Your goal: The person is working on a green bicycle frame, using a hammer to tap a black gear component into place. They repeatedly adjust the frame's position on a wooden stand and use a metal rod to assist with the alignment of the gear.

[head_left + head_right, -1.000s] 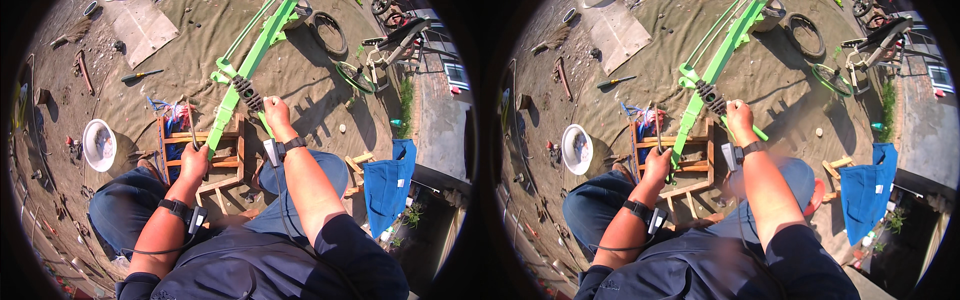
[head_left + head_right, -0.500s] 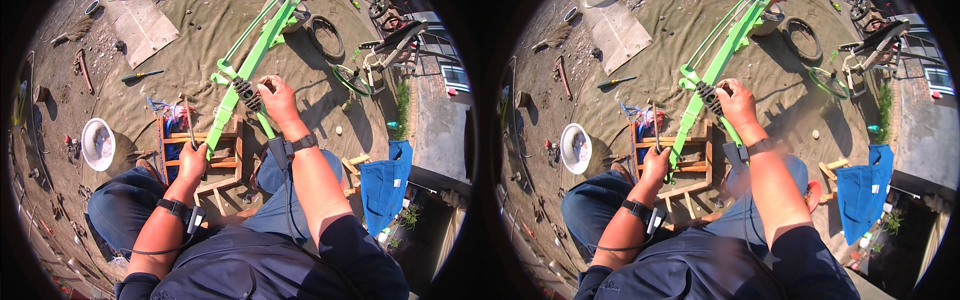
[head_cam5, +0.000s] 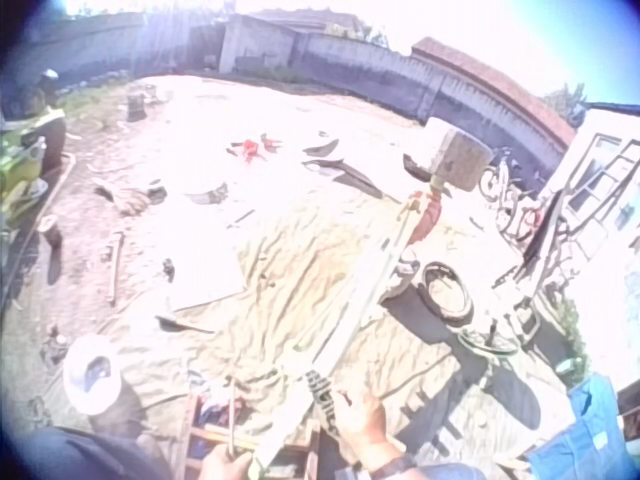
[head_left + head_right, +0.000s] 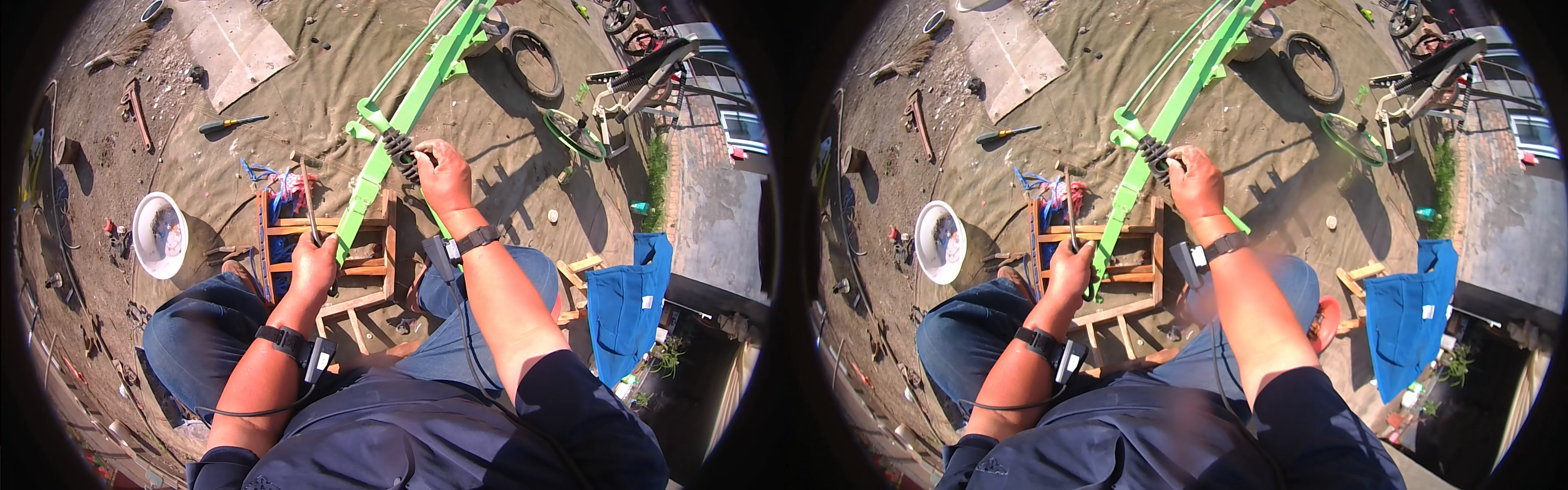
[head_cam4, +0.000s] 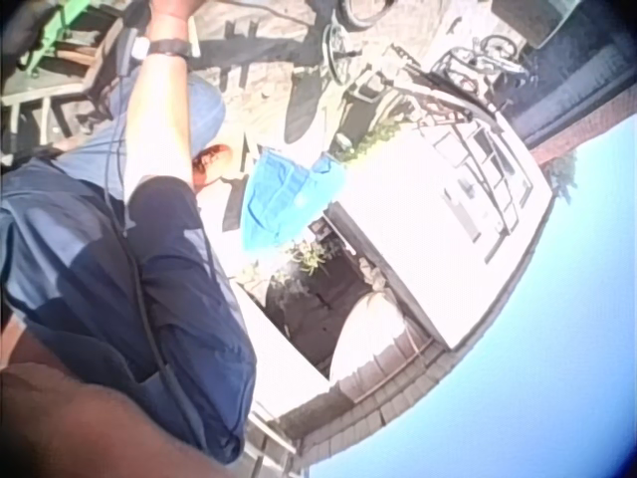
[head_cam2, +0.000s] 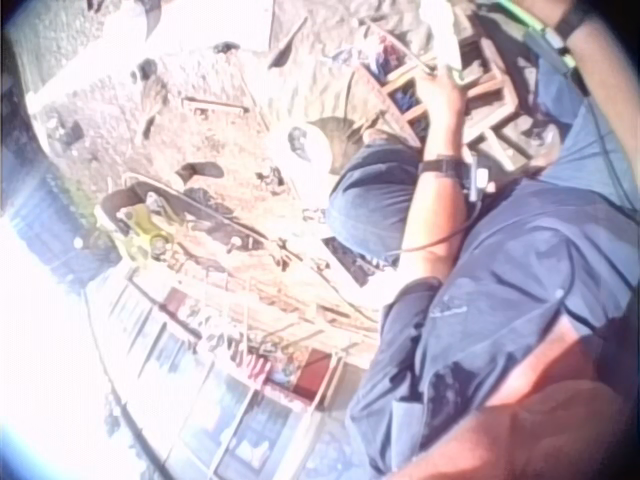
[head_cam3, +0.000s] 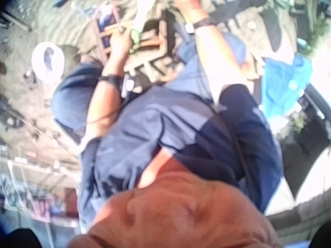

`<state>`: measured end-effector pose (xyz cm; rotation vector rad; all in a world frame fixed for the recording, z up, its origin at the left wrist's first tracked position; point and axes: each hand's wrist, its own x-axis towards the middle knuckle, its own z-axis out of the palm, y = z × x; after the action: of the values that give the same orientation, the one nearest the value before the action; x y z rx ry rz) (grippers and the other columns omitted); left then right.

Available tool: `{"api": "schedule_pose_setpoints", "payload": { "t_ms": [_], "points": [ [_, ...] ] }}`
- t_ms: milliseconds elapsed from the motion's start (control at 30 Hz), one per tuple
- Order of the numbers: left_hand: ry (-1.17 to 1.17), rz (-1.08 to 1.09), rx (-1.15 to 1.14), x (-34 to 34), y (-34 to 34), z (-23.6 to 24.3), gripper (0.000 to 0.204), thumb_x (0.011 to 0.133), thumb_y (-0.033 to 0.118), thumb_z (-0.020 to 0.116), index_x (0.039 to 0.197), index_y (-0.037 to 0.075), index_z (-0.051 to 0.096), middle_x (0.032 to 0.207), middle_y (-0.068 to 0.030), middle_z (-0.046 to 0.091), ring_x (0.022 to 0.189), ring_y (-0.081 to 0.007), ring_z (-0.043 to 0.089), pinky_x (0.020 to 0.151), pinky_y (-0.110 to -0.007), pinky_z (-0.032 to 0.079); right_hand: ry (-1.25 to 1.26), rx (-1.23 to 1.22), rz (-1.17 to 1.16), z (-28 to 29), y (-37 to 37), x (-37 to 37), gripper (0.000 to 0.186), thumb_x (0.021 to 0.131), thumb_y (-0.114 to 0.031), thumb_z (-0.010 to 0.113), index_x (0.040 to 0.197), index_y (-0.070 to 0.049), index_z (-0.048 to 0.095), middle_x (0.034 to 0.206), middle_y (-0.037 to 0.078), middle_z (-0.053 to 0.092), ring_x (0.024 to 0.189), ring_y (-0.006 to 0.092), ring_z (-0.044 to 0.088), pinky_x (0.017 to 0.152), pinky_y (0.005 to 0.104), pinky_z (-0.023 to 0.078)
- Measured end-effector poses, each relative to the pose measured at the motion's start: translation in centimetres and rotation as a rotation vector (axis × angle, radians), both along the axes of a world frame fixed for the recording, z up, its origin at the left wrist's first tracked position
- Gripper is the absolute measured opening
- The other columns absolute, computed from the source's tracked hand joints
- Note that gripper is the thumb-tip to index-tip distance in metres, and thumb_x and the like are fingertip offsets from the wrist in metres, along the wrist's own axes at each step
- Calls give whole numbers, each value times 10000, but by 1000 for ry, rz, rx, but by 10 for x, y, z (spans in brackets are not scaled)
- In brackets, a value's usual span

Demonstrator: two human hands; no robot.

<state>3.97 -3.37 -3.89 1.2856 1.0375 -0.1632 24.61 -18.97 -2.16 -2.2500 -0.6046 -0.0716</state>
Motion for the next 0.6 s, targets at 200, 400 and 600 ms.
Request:
{"api": "schedule_pose_setpoints", "payload": {
  "t_ms": [200,400,600],
  "points": [
    [-6,14,-3,0,0,2,224,920,180,613,970,-25,540,694,-83,591,487,-149,556,427,-297,442,-17,36,-2,0,1,-5,103,849,-99,646,951,-86,657,903,120,668,840,321,660,732,373,528],
    [-5,-11,24,0,0,1,218,919,177,616,959,-24,544,699,-82,591,486,-144,547,431,-298,444,-46,55,25,-6,1,-3,110,840,-92,661,950,-87,664,910,113,672,832,313,664,727,364,531],
    [-15,-34,49,-1,0,1,222,917,172,622,977,-26,542,720,-81,590,496,-145,550,435,-299,451,-23,71,-12,-3,3,-6,95,843,-92,659,938,-88,666,904,114,670,829,315,663,721,360,528]
  ]
}}
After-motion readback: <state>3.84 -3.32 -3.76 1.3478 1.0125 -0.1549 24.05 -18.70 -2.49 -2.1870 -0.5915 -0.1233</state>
